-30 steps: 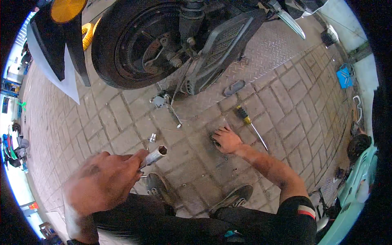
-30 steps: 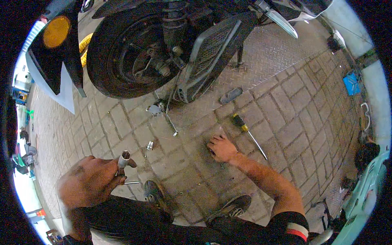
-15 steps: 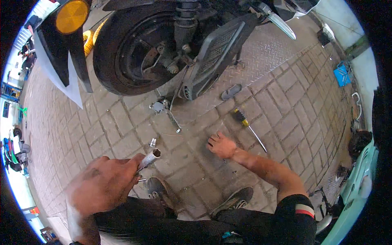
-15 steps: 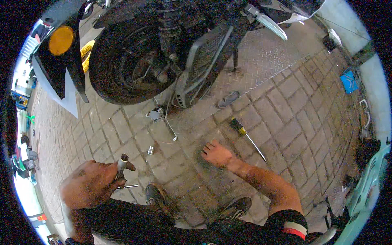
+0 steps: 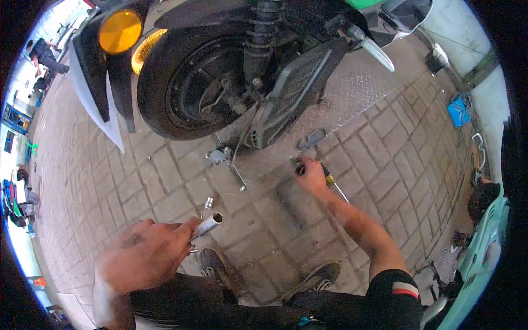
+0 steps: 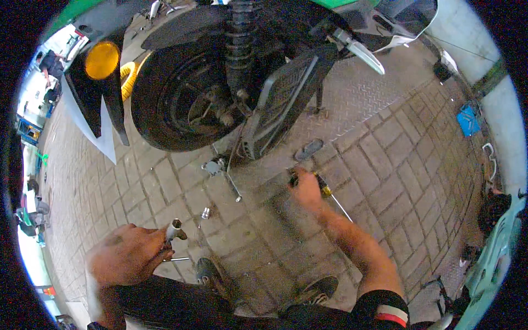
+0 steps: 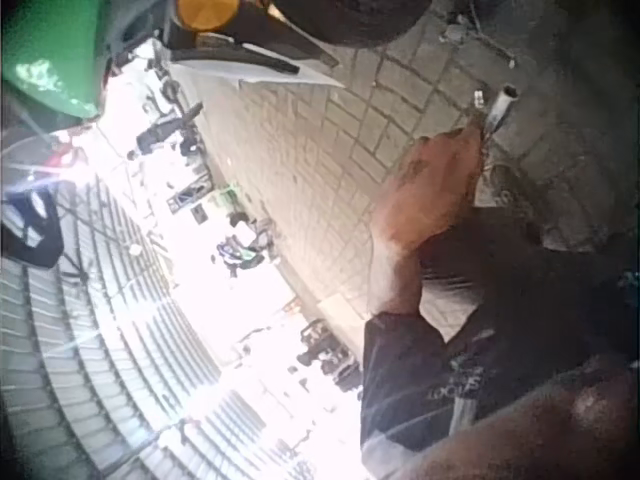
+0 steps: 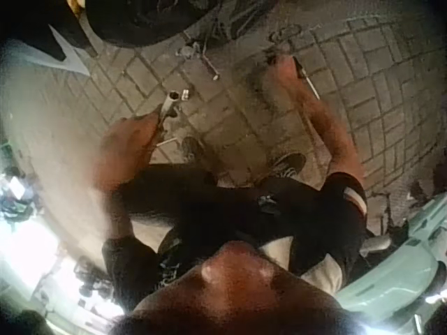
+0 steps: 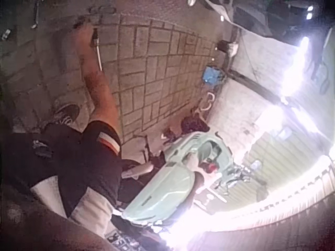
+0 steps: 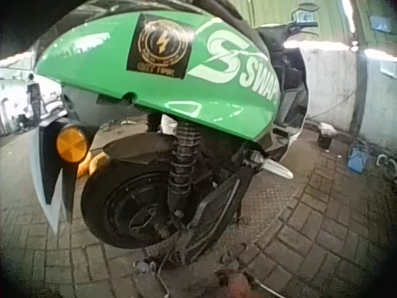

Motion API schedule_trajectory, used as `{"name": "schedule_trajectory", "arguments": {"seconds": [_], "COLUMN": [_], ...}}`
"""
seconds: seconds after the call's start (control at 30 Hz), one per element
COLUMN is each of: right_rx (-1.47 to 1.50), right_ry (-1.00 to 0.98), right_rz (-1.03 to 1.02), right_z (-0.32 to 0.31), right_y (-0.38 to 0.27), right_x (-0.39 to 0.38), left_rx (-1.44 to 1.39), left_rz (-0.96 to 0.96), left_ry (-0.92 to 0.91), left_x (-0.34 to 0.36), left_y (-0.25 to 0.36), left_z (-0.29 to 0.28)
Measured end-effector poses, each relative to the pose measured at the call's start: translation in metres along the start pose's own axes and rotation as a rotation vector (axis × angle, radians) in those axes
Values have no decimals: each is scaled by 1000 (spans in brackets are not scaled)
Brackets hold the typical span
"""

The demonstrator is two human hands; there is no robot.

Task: The person uses a T-socket wrench to unscrew bolts from the rear wheel motor area of an electric scooter and uses a screwdriver to pry off a black bracket, handling the bolts and the bracket by hand.

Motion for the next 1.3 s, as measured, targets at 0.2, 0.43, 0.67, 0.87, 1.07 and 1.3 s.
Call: {"name": "schedule_trajectory", "arguments": {"seconds": [0.2,0.43,0.67,0.87,1.07,1.3], "right_rx": [-119,-115,2,105,173,283], "right_ry": [217,386,-14,-11,-138,-161], "right_rz": [142,70,-174,-119,82,168], "right_z": [-41,-54,24,115,155,160], "right_y": [41,-8,-74,-109,-143,-113], "right_x": [59,43,21,20,48,54], "left_rx": [81,-23,25,-11,-20,-86], "left_rz": [135,23,66,63,79,123], "left_ry": [27,-41,-84,-133,-112,-78], "left_x": [0,0,3,7,6,9], "left_y": [6,1,4,2,-2,-4], "left_z": [-1,3,1,6,5,-1]}}
Point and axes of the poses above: each hand's wrist, its own x-axis towards the middle knuckle, its own z-axis out of the palm, y = z × x, the point moved 10 cm from there along x, towards the middle knuckle, and after that the axes turned 7 degrees about y, right-handed, at the moved point
